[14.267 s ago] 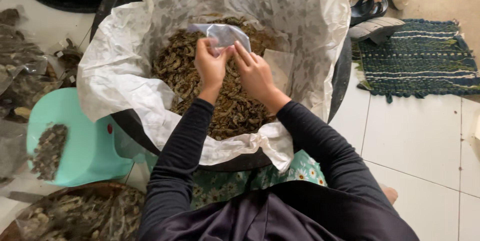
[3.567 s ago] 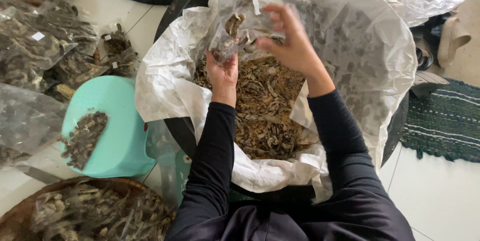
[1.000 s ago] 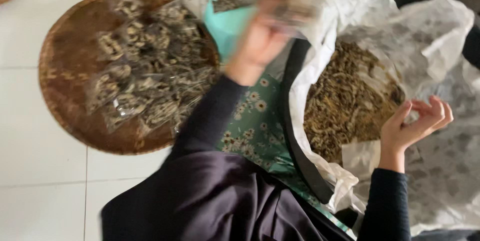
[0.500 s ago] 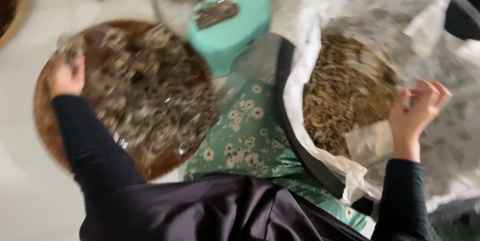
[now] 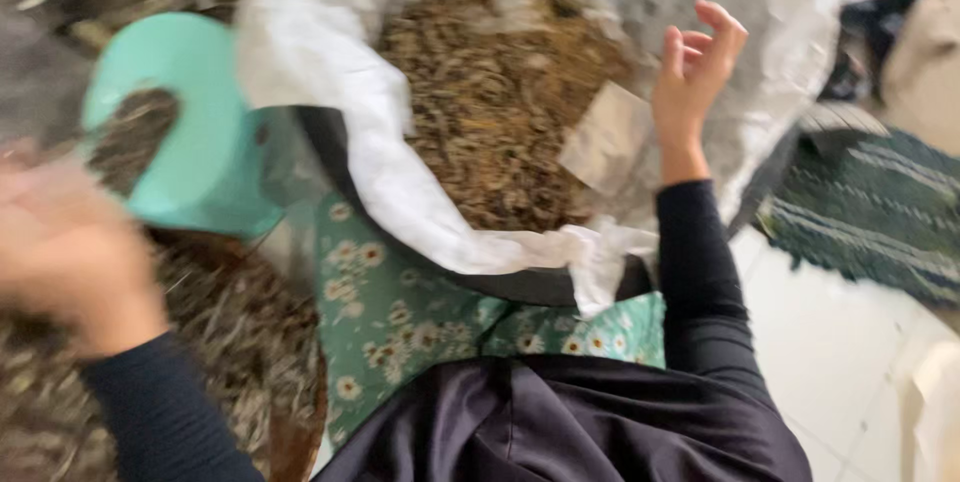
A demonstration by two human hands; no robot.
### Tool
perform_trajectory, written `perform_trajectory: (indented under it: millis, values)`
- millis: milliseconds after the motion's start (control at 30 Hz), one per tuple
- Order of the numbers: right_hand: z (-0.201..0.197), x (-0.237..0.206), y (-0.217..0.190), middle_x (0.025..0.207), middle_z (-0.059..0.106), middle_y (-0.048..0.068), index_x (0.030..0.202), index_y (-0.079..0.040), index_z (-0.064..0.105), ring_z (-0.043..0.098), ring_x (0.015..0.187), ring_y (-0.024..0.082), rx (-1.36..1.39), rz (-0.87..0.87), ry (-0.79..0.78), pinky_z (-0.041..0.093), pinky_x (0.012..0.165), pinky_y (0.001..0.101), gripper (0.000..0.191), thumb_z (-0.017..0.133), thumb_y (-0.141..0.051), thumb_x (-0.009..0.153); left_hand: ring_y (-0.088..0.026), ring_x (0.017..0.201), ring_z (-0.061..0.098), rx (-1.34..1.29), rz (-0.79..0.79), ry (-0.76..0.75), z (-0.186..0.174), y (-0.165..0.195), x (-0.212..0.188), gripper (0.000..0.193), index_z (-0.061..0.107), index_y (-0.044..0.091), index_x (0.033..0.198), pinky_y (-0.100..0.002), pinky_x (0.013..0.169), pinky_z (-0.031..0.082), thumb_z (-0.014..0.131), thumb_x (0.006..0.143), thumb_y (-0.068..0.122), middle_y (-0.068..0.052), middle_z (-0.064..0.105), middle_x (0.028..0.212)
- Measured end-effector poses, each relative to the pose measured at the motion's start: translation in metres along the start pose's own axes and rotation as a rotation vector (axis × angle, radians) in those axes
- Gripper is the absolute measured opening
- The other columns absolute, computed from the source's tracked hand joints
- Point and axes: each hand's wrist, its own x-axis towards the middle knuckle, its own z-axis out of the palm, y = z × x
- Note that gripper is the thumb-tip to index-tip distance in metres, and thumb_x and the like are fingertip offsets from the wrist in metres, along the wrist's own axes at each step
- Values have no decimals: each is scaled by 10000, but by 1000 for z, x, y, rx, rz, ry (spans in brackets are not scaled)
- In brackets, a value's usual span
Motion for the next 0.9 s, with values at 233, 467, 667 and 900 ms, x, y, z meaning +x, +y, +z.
perform_trajectory:
  millis: [233, 467, 667, 900]
  values:
    - [-11, -7, 25, 1249, 556, 56, 1376, -99, 564, 621, 875, 105, -81, 131, 166, 553, 714, 231, 419, 716, 23, 1005, -252, 793, 678, -496, 1157, -839, 269, 310, -100, 32, 633, 118, 819, -399, 669, 556, 637, 849, 128, -70, 653, 815]
    - [-4, -1, 2, 1275, 546, 91, 1323, -86, 579, 608, 857, 111, -149, 41, 131, 531, 689, 236, 381, 699, 21, 977, -343, 858, 705, -230, 1103, -1309, 415, 357, -273, 130, 742, 104, 892, -493, 753, 599, 639, 904, 184, -170, 717, 884]
    - [-2, -1, -15, 1250, 542, 82, 1339, -71, 582, 621, 830, 92, -66, 109, 86, 523, 709, 236, 366, 689, 7, 998, -363, 757, 721, -431, 942, -1439, 424, 358, -278, 226, 704, 27, 851, -500, 662, 587, 617, 958, 206, -174, 705, 835]
    - [-5, 2, -27, 1223, 559, 75, 1308, -62, 603, 602, 838, 100, -55, 84, 156, 524, 714, 239, 310, 675, 9, 1015, -359, 758, 710, -606, 807, -1123, 420, 363, -248, 38, 709, 80, 781, -480, 679, 579, 734, 752, 78, -147, 705, 788]
